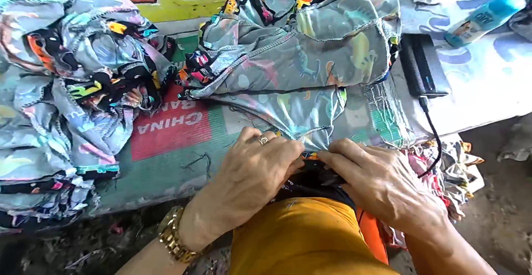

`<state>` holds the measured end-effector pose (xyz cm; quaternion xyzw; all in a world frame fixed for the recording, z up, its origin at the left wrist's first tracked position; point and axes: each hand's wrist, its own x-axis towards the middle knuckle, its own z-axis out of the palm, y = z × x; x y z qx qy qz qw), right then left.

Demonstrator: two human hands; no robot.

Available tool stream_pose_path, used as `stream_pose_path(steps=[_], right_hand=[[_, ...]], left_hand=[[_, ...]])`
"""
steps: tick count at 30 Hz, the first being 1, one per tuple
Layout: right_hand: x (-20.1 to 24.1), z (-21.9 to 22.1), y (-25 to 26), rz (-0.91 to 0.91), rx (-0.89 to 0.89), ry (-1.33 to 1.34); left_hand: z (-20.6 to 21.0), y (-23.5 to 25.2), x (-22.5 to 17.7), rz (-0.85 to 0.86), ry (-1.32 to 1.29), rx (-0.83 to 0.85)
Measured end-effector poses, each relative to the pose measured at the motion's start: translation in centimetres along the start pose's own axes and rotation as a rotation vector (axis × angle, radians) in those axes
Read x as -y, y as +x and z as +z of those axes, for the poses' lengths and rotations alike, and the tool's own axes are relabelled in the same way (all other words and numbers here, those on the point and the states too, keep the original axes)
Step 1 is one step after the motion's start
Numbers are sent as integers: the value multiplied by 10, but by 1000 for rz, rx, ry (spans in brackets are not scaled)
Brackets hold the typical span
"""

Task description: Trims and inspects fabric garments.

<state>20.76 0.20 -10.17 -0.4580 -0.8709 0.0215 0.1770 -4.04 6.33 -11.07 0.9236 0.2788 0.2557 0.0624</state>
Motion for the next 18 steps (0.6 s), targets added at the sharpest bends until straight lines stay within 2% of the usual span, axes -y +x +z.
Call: stream_pose_path(steps=[3,5,8,11,13,18], right_hand=[[-2,-6,2,-11,29,-4],[-2,-12,7,-6,-11,72],[3,-12,26,20,-166,446],[3,8,48,149,-161,877],[-3,19,54,213,-98,940],[-6,20,52,182,-54,906]], left_hand=[[7,4,-6,-42,70,36],[9,4,-10,-62,85,41],[15,3,-16,-81,80,-4],[15,-1,-21,-138,58,-11],[15,-3,-23,-180,76,-21],[12,-8,-26,-227,192,-37]])
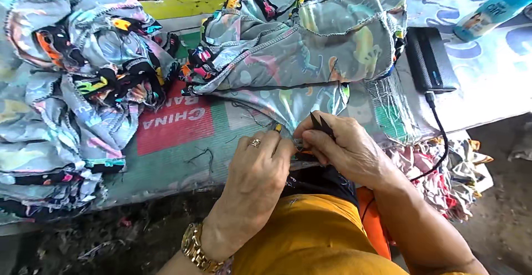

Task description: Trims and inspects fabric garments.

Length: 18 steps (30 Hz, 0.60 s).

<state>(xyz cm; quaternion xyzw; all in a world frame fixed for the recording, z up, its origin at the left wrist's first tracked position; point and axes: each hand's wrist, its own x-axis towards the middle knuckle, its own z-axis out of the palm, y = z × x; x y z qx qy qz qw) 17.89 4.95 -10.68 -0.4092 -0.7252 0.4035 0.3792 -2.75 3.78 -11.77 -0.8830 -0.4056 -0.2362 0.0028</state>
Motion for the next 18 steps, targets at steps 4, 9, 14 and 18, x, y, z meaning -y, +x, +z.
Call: stream_pose_path(steps=[4,9,14,18], right_hand=[[-1,0,1,-37,29,-15],[-3,-1,1,-119,81,-93],[2,8,-2,-90,66,-289],[2,23,-5,-192,-52,-465]], left_hand=[[-3,0,5,-8,0,38],[-15,-4,18,-66,-163,110],[-18,-8,17,-108,-262,100],[-11,-1,3,-162,-410,-58]])
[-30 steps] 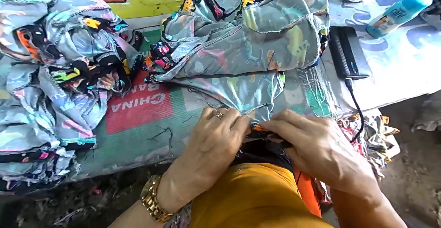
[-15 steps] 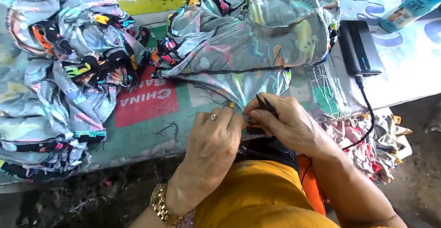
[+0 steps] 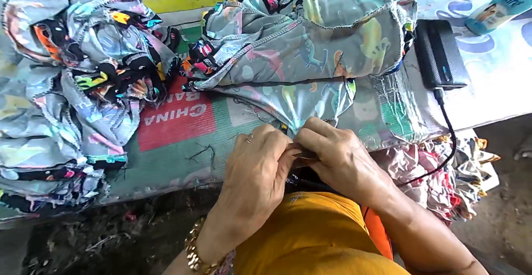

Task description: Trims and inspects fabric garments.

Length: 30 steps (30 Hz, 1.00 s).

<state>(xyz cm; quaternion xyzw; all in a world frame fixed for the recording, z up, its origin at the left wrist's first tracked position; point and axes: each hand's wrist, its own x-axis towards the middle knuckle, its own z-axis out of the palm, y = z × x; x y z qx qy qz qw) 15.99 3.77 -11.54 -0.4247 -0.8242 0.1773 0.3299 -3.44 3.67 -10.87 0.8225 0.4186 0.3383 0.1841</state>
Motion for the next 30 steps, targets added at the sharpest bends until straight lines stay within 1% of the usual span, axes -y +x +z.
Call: stream_pose_path(steps=[1,4,9,13,15,17,20,22,24,25,27,30], right_hand=[[0,1,-1,0,-28,9],[-3,-1,-5,45,-80,119],[-2,-7,-5,203,-81,356],[-2,-9,-4,271,-98,509],[-4,-9,-4,274,-105,547],[-5,-9,-5,240,-106,553],[-5,-12,-5,145,-110,409],[-2,-16,-6,96,-108,206],[2,-20,-9,118,-66,-24],[4,-22,-10,120,-42,-94],[8,-23,-11,112,-9,-202],[11,-24,-11,106,22,-273]], left_hand=[[4,2,-2,-3,-45,-30],[13,3,-1,-37,-121,-26],[17,1,-3,-67,-78,-25],[19,5,-2,-74,-78,-59],[19,6,-2,-84,-80,-66],[20,6,-2,-77,-70,-65],[19,6,-1,-44,-57,-57],[17,6,1,-34,-55,-55],[15,6,2,-28,-50,-47],[14,7,2,-30,-33,-39],[12,10,3,-24,-9,-31],[11,12,4,-16,-10,-22]])
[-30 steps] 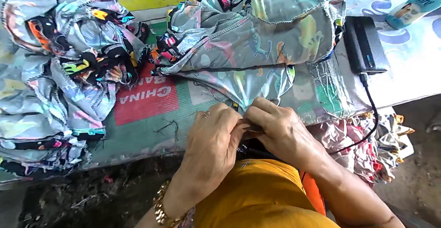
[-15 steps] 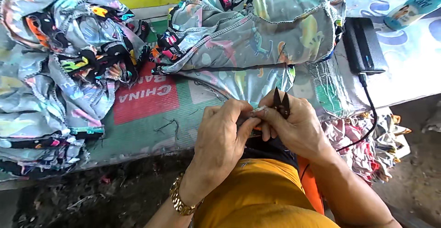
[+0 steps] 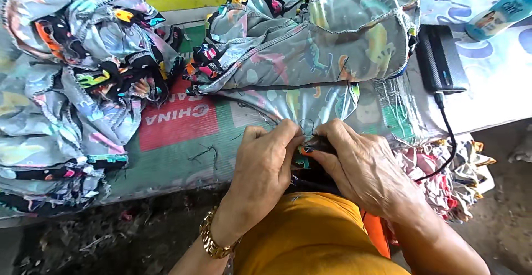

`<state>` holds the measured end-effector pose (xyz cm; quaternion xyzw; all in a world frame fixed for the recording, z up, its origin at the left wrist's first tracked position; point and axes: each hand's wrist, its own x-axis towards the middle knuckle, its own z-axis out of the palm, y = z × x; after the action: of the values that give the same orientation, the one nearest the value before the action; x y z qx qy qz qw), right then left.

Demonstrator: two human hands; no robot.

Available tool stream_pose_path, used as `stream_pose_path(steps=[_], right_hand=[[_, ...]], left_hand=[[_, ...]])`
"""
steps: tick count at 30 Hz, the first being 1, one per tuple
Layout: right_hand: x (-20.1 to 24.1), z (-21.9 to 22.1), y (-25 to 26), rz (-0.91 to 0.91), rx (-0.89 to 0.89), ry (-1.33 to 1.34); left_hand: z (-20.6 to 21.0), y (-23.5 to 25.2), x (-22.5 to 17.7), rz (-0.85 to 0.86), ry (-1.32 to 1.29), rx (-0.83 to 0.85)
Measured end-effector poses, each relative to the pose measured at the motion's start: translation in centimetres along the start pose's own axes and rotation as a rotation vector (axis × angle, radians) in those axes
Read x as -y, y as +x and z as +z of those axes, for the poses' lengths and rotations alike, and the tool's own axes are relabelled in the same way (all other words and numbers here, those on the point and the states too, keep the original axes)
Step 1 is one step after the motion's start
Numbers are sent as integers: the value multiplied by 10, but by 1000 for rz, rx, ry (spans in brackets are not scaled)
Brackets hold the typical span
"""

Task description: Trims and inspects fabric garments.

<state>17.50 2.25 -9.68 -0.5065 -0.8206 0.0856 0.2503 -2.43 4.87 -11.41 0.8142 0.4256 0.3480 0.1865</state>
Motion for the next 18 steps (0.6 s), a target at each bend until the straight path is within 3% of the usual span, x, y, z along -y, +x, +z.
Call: stream_pose_path(steps=[6,9,14,18], right_hand=[[2,3,-5,6,16,-55],[2,4,-10,3,-10,-62],[-1,11,-19,-33,-113,-30],[-11,20,-27,-145,-229,-12]], left_hand=[[-1,-2,1,-48,-79,10],[2,-8,-3,-42,-83,-64],[22,-30,-1,141,144,-342],[30,-47,6,282,264,-399]])
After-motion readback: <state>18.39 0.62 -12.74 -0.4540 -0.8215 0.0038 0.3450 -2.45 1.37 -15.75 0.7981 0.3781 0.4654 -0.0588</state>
